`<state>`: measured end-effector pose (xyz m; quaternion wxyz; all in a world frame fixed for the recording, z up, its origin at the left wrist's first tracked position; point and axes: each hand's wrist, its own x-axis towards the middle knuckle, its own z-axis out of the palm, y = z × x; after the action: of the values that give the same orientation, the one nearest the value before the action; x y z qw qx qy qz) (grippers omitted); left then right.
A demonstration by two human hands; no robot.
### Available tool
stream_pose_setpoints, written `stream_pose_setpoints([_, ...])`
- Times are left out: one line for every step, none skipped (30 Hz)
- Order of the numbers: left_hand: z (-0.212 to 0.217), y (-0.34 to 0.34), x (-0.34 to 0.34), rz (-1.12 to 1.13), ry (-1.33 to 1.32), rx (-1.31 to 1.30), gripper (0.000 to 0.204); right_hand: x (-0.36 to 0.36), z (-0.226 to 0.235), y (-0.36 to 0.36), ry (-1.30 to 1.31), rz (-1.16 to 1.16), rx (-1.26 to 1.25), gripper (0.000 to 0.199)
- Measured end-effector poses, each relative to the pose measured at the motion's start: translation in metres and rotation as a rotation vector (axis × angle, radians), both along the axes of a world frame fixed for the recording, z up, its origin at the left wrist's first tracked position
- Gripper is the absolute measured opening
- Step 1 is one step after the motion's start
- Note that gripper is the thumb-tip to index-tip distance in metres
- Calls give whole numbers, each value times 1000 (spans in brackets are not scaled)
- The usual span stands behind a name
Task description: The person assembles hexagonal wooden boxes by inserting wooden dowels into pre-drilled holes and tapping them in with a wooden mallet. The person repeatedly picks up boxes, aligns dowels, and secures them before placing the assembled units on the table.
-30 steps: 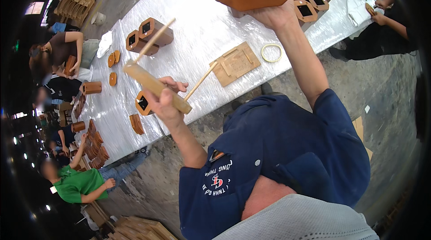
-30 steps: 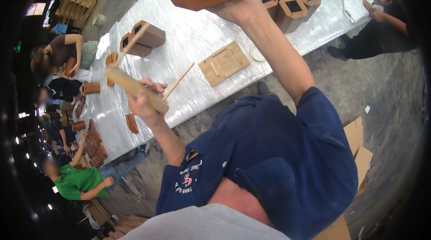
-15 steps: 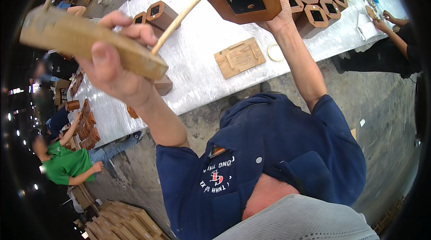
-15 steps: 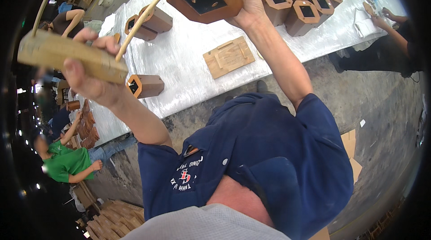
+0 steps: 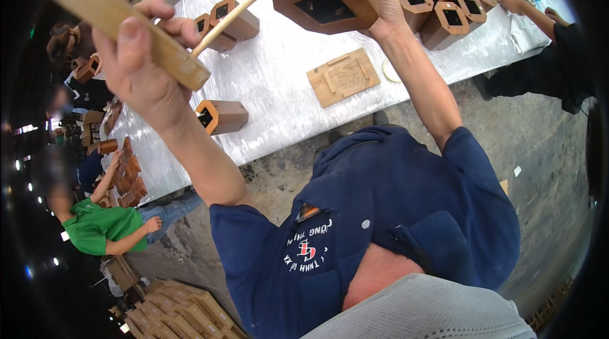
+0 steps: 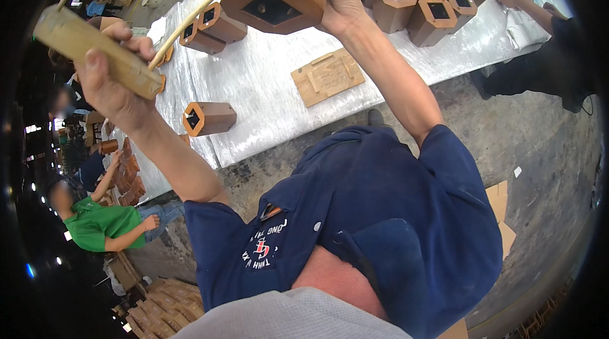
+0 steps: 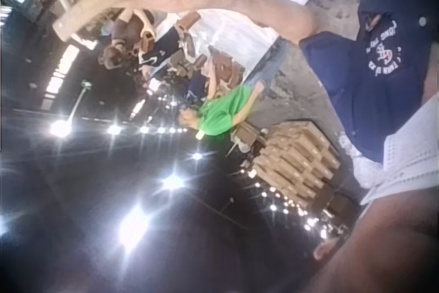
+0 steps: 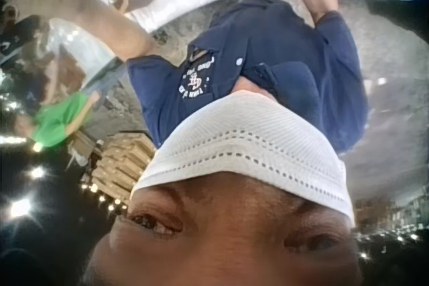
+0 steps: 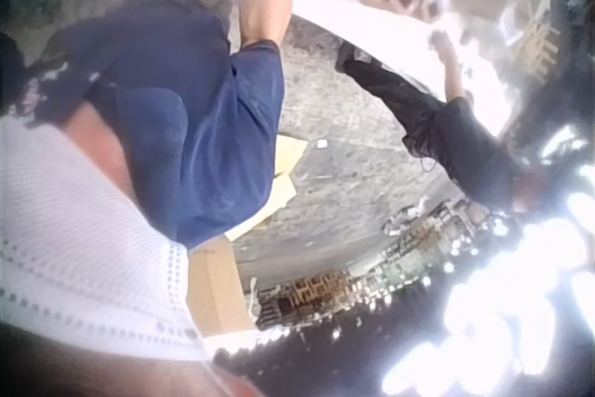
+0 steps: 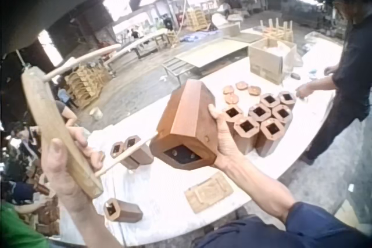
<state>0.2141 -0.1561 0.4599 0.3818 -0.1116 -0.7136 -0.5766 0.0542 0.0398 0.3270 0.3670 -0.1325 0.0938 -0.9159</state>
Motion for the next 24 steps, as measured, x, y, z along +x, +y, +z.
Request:
stream_pose_setpoints([0, 4, -3, 28, -19, -32, 39, 2, 1, -1, 11, 7, -19, 71])
stream_pose_setpoints([2, 5, -4, 54, -37, -35, 37, 2, -1, -2, 36, -15, -9, 71])
stream_pose_setpoints([5, 0, -3, 20, -78, -28, 36, 0, -2, -4, 60, -38, 1, 70])
stream_pose_setpoints([9, -9, -2, -16, -121, -19, 36, 1, -4, -4, 82, -62, 14, 70])
stream_pose_setpoints([12, -13, -1, -52, -164, -9, 35, 2, -4, -5, 94, -80, 27, 70])
stream_pose_setpoints([13, -13, -1, -41, -187, 1, 33, 2, -2, -5, 106, -97, 40, 70])
stream_pose_setpoints([13, -13, 0, -46, -192, 11, 33, 3, -1, -5, 120, -114, 53, 69])
stream_pose_setpoints([13, -13, 1, -51, -197, 22, 34, 4, -2, -5, 116, -64, 27, 70])
stream_pose_setpoints([13, -13, 1, -56, -201, 33, 35, 4, -3, -6, 111, -49, 19, 70])
stream_pose_setpoints([14, -14, 2, -64, -206, 38, 35, 4, -3, -7, 108, -33, 10, 71])
stream_pose_setpoints([13, -16, 3, -71, -210, 42, 36, 4, -4, -7, 105, -16, 1, 71])
stream_pose_setpoints([13, -17, 5, -77, -214, 47, 37, 5, -5, -8, 116, -18, -5, 72])
stream_pose_setpoints([12, -16, 5, -61, -209, 30, 38, 4, -6, -8, 132, -21, -9, 74])
stream_pose_setpoints([11, -12, 7, -43, -205, 14, 39, 3, -7, -9, 148, -22, -14, 75])
stream_pose_setpoints([10, -9, 9, -24, -200, -3, 40, 4, -7, -8, 172, -43, -6, 76])
stream_pose_setpoints([9, -5, 12, -9, -204, -16, 41, 4, -7, -5, 197, -63, 2, 77])
stream_pose_setpoints([7, 1, 16, 8, -209, -29, 41, 5, -7, -2, 223, -82, 10, 79])
stream_pose_setpoints([6, 4, 20, 26, -213, -41, 42, 6, -7, -1, 267, -155, 51, 82])
stream_pose_setpoints([4, 6, 25, 22, -219, -28, 42, 8, -8, -1, 254, -138, 24, 82])
stream_pose_setpoints([3, 7, 30, 18, -225, -16, 43, 9, -10, -2, 240, -121, -4, 83])
stream_pose_setpoints([2, 9, 35, 16, -231, -3, 43, 11, -12, -3, 225, -102, -31, 84])
stream_pose_setpoints([1, 16, 34, 15, -214, 14, 44, 12, -15, -1, 212, -110, -4, 88])
stream_pose_setpoints([-2, 19, 33, 24, -232, 7, 47, 12, -20, 0, 208, -113, 12, 89])
stream_pose_setpoints([-5, 20, 33, 31, -250, 0, 49, 11, -26, 1, 203, -118, 28, 90])
